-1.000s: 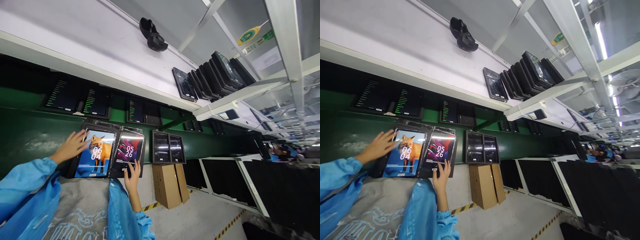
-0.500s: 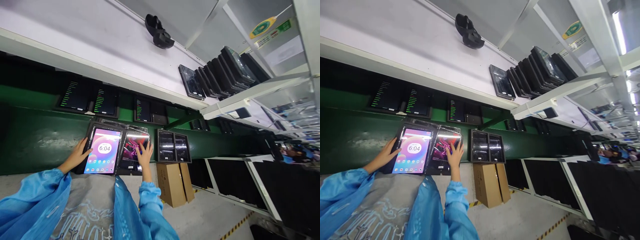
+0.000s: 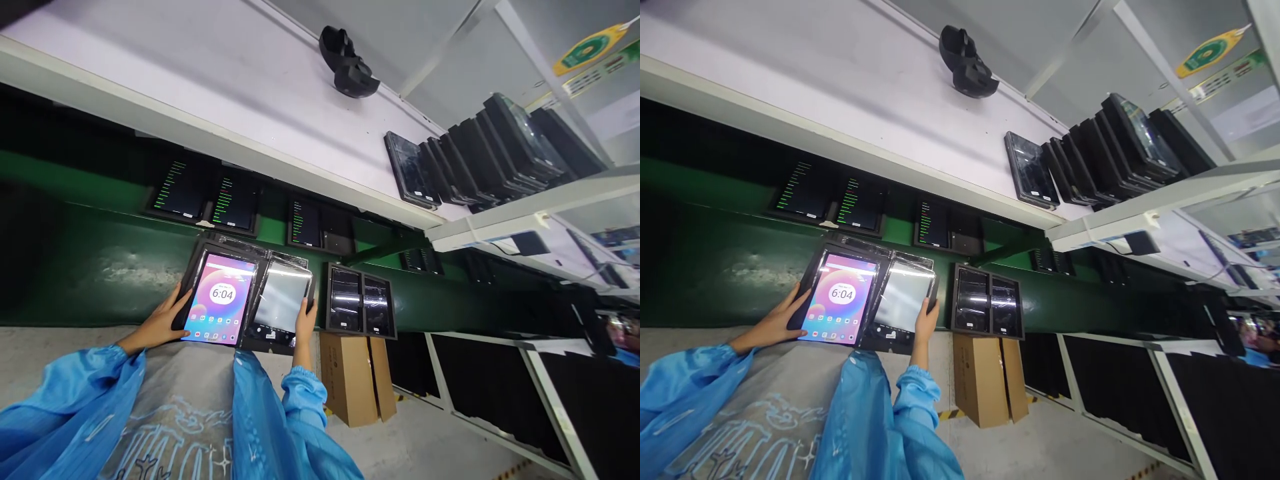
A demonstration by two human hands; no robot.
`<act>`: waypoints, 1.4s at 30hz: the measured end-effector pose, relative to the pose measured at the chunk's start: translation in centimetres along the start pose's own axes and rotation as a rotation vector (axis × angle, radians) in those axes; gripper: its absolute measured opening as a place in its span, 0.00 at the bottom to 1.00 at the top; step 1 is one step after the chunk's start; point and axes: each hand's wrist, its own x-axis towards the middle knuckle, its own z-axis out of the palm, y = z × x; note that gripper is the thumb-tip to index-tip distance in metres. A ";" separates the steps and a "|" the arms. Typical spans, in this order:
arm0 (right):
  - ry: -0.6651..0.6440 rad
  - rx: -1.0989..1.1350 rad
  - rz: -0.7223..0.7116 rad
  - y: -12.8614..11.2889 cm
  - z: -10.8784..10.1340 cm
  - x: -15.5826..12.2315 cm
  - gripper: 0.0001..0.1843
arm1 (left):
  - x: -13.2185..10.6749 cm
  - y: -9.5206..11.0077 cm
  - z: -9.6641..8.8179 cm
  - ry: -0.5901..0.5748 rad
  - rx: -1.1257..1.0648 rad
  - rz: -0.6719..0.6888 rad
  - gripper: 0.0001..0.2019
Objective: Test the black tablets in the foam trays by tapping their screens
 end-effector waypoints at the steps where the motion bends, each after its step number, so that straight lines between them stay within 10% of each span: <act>1: 0.007 0.003 0.000 0.2 0.0 -0.3 0.49 | 0.0 0.0 -0.1 0.001 0.004 -0.001 0.53; 13: 0.124 -0.096 -0.249 -0.7 1.7 -4.6 0.47 | 0.5 0.6 -1.4 0.025 -0.187 -0.073 0.37; 21: -0.022 -0.226 -0.397 0.2 1.0 -9.0 0.48 | 0.7 -0.1 -1.2 0.062 -0.189 -0.080 0.32; 29: -0.126 -0.280 -0.475 -5.3 5.3 -7.6 0.46 | 1.5 -0.1 -1.3 0.105 -0.236 -0.088 0.30; 42: 0.202 -0.294 -0.352 1.3 -3.4 -5.3 0.34 | 1.5 0.5 -0.6 0.142 -0.257 -0.110 0.29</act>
